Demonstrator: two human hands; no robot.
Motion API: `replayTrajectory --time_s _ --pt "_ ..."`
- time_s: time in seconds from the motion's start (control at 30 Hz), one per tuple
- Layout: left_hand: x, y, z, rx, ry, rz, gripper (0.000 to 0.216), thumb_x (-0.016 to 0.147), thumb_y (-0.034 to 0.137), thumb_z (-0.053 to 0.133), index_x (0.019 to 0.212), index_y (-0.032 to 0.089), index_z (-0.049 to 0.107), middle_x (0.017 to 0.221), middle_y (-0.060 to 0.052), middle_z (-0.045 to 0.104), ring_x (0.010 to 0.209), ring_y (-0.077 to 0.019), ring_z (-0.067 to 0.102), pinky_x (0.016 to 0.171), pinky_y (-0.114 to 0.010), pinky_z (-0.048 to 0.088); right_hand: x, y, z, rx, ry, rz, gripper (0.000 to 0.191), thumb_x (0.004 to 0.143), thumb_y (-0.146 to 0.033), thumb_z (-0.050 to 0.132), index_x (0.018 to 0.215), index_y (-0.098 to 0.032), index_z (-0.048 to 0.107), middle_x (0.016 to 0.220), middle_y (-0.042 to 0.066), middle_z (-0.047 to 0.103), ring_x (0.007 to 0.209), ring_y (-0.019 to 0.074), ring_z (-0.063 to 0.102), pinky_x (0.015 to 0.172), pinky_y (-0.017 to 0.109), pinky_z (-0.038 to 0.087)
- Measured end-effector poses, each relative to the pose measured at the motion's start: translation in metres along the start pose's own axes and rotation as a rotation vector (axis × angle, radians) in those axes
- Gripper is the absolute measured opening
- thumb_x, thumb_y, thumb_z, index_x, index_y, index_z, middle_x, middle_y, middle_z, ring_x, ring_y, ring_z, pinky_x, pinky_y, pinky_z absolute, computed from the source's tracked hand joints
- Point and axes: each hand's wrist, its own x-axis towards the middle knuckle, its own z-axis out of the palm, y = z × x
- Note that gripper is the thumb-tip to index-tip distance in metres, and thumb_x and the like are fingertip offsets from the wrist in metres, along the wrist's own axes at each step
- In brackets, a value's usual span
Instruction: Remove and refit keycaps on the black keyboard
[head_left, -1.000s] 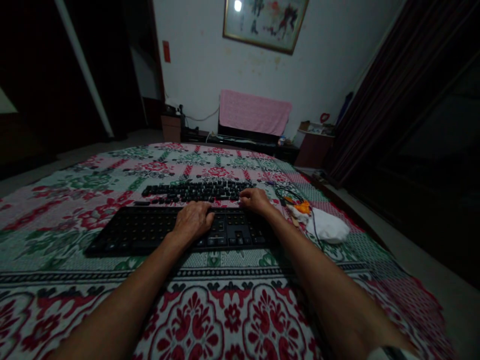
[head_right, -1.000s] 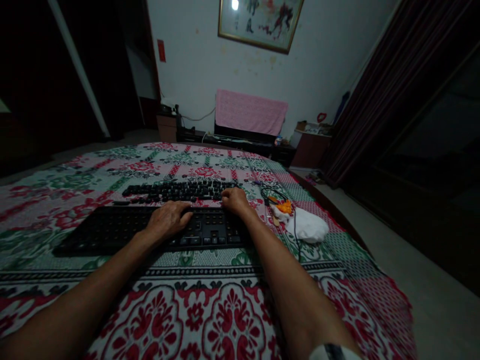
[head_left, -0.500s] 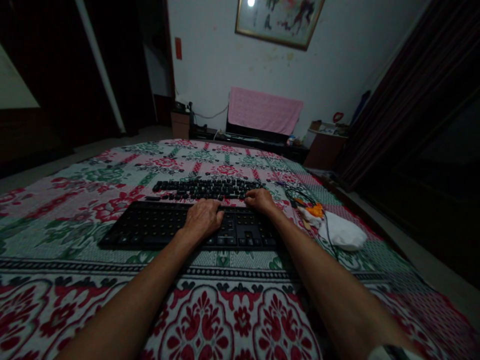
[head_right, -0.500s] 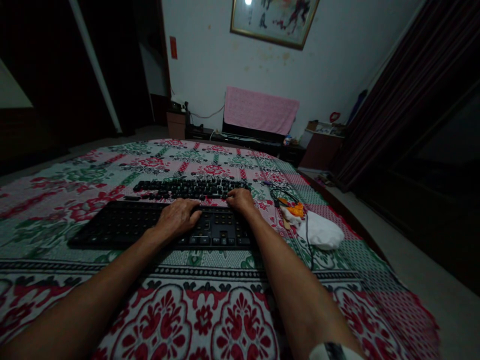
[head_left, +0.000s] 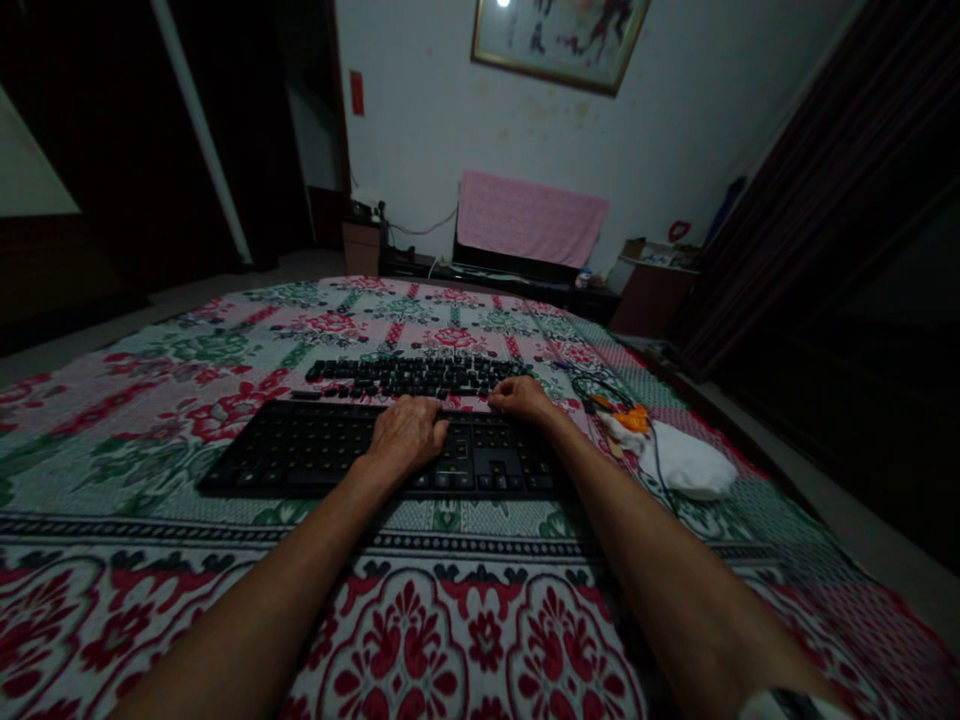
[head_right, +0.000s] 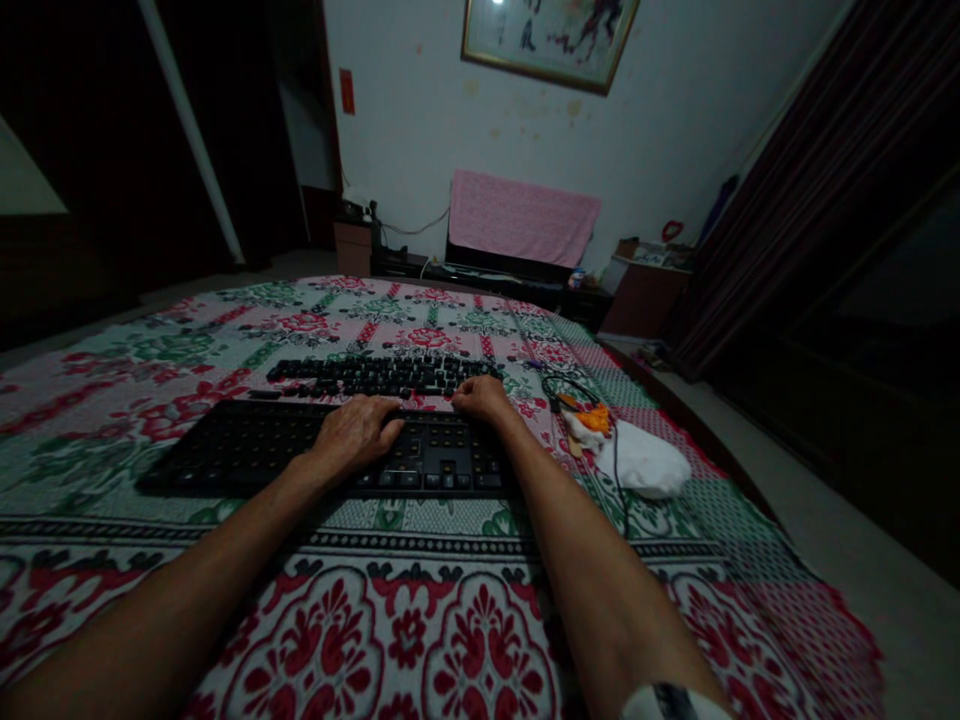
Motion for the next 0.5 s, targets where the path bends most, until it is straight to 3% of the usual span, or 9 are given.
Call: replayTrajectory --time_s 0.2,0.5 --pt "-0.0002 0.0002 -0.0001 -0.008 -0.002 -0.010 0.035 0.080 0.039 0.038 0.105 0.022 0.057 0.099 -0.007 0.062 0.094 -0.0222 0.052 0.078 -0.033 0.042 -0.0031 -0.0039 -0.0043 0.049 -0.040 0.020 0.024 0.063 -0.033 0.060 0.078 -0.016 0.068 0.069 -0.001 0.066 0.064 0.0089 0.057 0.057 0.015 0.039" --pt "0.0001 0.0013 -0.0014 -0.027 -0.009 -0.019 0.035 0.080 0.038 0.038 0.106 0.023 0.057 0.100 -0.007 0.062 0.096 -0.0225 0.051 0.079 -0.034 0.041 -0.0047 -0.0038 -0.0017 0.052 0.016 0.020 0.024 0.063 -0.031 0.061 0.081 -0.017 0.068 0.073 -0.001 0.067 0.068 0.0108 0.059 0.064 0.017 0.042"
